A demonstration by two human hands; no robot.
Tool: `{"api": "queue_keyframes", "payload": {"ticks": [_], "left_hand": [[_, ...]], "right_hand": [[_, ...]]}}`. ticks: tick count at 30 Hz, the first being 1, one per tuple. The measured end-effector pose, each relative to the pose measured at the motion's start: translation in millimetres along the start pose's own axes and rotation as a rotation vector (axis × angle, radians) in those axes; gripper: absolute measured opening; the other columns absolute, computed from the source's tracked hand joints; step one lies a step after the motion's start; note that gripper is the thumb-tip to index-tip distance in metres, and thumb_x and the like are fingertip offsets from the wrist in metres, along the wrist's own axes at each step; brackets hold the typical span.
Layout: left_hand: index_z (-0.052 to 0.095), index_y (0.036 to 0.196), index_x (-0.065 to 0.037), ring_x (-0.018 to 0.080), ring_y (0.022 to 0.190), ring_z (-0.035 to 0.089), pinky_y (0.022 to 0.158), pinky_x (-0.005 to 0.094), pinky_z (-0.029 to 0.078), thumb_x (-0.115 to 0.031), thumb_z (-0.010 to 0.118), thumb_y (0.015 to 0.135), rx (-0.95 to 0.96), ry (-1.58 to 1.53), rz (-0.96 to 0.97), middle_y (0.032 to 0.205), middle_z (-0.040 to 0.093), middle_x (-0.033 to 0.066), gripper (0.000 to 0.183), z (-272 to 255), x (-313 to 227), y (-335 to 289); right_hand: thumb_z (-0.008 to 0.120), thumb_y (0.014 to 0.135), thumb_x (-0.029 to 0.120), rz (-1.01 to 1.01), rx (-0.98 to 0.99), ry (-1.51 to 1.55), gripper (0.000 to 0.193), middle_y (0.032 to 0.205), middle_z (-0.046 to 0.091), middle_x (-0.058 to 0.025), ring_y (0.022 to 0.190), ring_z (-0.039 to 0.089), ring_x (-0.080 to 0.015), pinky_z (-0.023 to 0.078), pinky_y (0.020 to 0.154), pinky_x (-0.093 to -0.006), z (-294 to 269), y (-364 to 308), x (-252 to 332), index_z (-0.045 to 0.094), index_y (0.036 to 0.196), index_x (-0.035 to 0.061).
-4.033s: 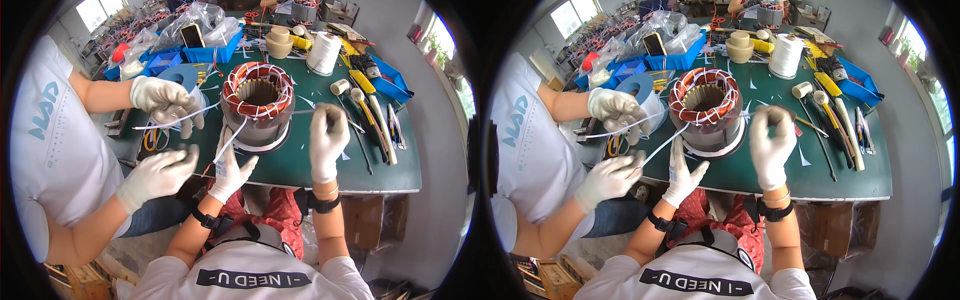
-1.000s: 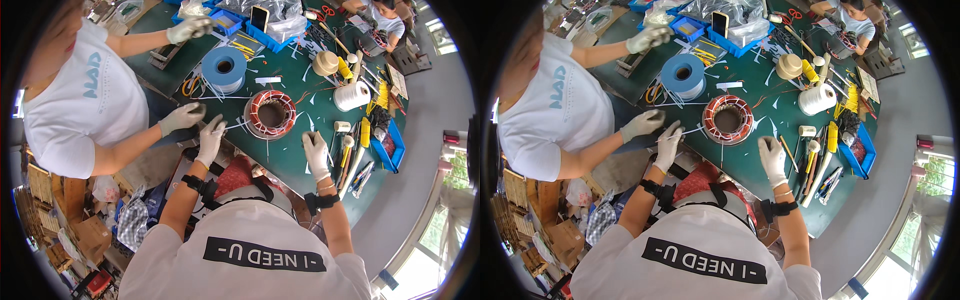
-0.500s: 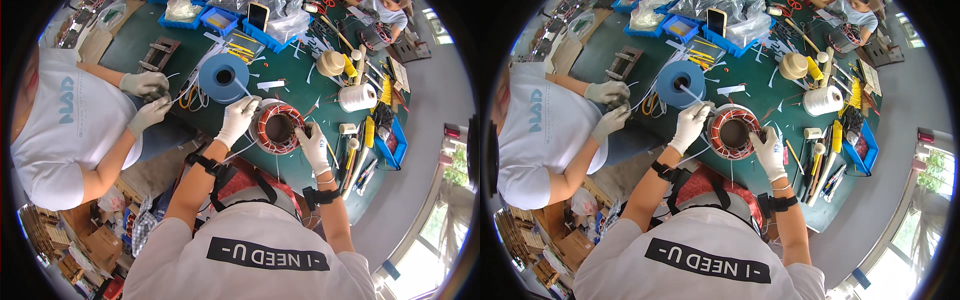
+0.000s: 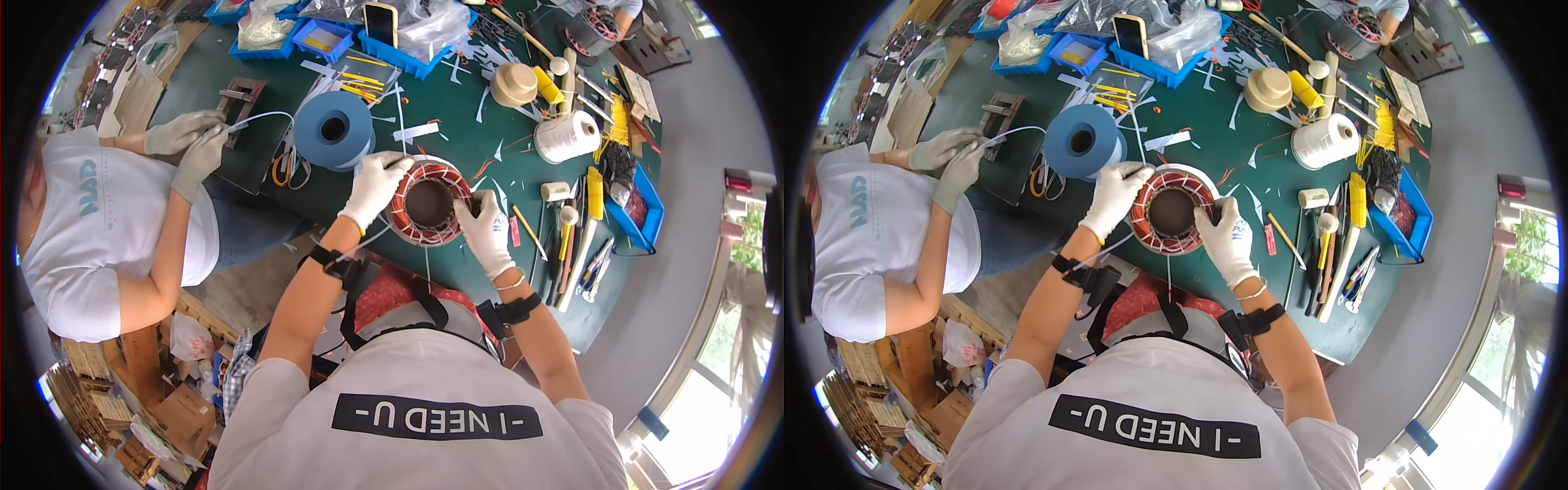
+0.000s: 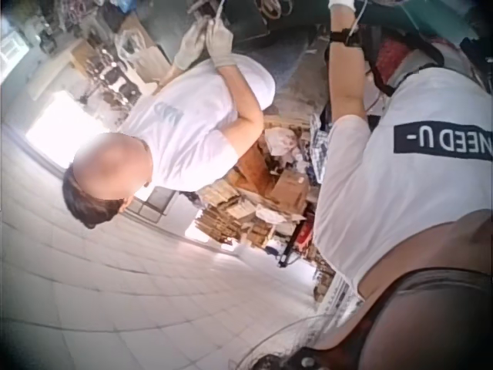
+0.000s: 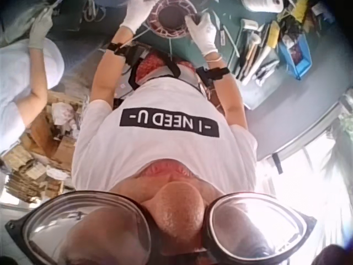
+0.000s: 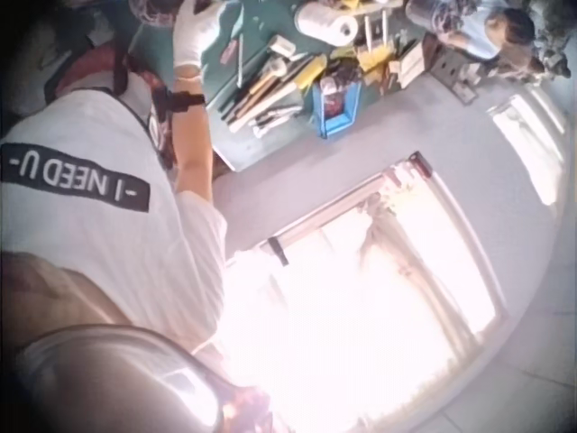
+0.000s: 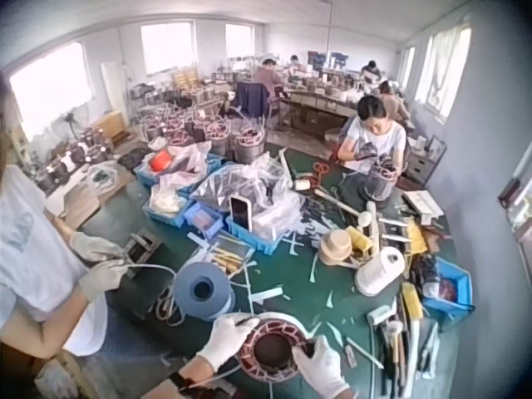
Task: Assembling an electrical motor stator by inserting and trimming insulation and wires.
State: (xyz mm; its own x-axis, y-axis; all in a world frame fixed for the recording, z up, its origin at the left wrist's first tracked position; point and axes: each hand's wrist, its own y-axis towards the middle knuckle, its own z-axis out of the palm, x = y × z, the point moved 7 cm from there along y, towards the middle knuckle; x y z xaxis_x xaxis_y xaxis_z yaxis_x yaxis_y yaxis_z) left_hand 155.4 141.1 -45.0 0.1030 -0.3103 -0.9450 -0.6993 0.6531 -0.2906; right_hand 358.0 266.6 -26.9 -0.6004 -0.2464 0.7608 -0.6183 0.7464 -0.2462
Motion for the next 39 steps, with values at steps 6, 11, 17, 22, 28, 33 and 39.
{"api": "queue_keyframes", "payload": {"ticks": [6, 11, 17, 22, 28, 33, 39], "left_hand": [[0.059, 0.135, 0.003, 0.0144, 0.098, 0.066, 0.087, 0.0287, 0.054, -0.006, 0.059, 0.095, -0.121, -0.431, 0.058, 0.123, 0.068, 0.0106, 0.041, -39, 37, -31], [0.018, 0.159, 0.004, 0.0357, 0.151, 0.028, 0.121, 0.0445, 0.028, -0.032, 0.075, 0.086, 0.199, -0.108, -0.249, 0.161, 0.03, 0.0236, 0.099, -21, 82, -119], [0.016, 0.158, 0.003, 0.027, 0.145, 0.038, 0.118, 0.0366, 0.031, -0.039, 0.077, 0.088, 0.105, -0.333, -0.187, 0.155, 0.04, 0.0216, 0.102, 22, 49, -106], [0.041, 0.145, 0.006, 0.0183, 0.115, 0.06, 0.099, 0.031, 0.049, -0.019, 0.074, 0.089, 0.015, -0.185, -0.102, 0.13, 0.061, 0.0151, 0.069, 24, 41, -80], [0.04, 0.15, 0.003, 0.0167, 0.12, 0.058, 0.104, 0.0313, 0.046, -0.028, 0.072, 0.094, 0.156, -0.175, -0.067, 0.135, 0.06, 0.0119, 0.072, 15, 46, -62], [0.039, 0.148, 0.004, 0.0186, 0.119, 0.058, 0.103, 0.0326, 0.045, -0.039, 0.066, 0.097, -0.06, -0.38, -0.191, 0.132, 0.061, 0.0137, 0.073, -31, 78, -88], [0.069, 0.122, -0.001, 0.0156, 0.102, 0.064, 0.089, 0.0324, 0.051, -0.027, 0.062, 0.098, 0.396, 0.171, -0.529, 0.108, 0.071, 0.0095, 0.037, -8, 103, -177]], "right_hand": [[0.069, 0.094, 0.033, 0.335, 0.238, 0.394, 0.041, 0.087, 0.069, -0.0108, 0.076, 0.067, -0.0154, 0.051, 0.064, -0.0283, -14, 11, -40, 0.061, 0.108, -0.005], [0.061, 0.102, 0.029, -0.161, 0.161, 0.44, 0.04, 0.087, 0.068, -0.0049, 0.069, 0.059, -0.0092, 0.051, 0.065, -0.0248, -23, 51, 7, 0.063, 0.122, -0.0059], [0.054, 0.106, 0.025, -0.24, 0.013, 0.79, 0.03, 0.087, 0.072, -0.0073, 0.071, 0.065, -0.0116, 0.055, 0.067, -0.0266, -81, 45, 40, 0.067, 0.109, -0.0022], [0.06, 0.098, 0.012, -0.614, -0.598, -0.283, 0.013, 0.088, 0.071, -0.0067, 0.072, 0.067, -0.0197, 0.055, 0.069, -0.0291, -225, -6, 107, 0.068, 0.1, 0.0013], [0.06, 0.097, 0.013, -0.591, -0.239, 0.11, 0.028, 0.097, 0.071, -0.0072, 0.083, 0.066, -0.019, 0.054, 0.079, -0.0319, -160, -59, 85, 0.063, 0.123, 0.0039], [0.076, 0.084, 0.022, -0.751, 0.287, -0.376, 0.042, 0.097, 0.07, -0.0129, 0.087, 0.069, -0.0266, 0.056, 0.077, -0.0376, 5, -53, 18, 0.066, 0.122, 0.006], [0.077, 0.089, 0.016, 0.17, 0.106, 0.391, 0.017, 0.073, 0.069, -0.0047, 0.065, 0.061, -0.0068, 0.049, 0.061, -0.024, -14, -53, -62, 0.076, 0.092, -0.0012]]}}
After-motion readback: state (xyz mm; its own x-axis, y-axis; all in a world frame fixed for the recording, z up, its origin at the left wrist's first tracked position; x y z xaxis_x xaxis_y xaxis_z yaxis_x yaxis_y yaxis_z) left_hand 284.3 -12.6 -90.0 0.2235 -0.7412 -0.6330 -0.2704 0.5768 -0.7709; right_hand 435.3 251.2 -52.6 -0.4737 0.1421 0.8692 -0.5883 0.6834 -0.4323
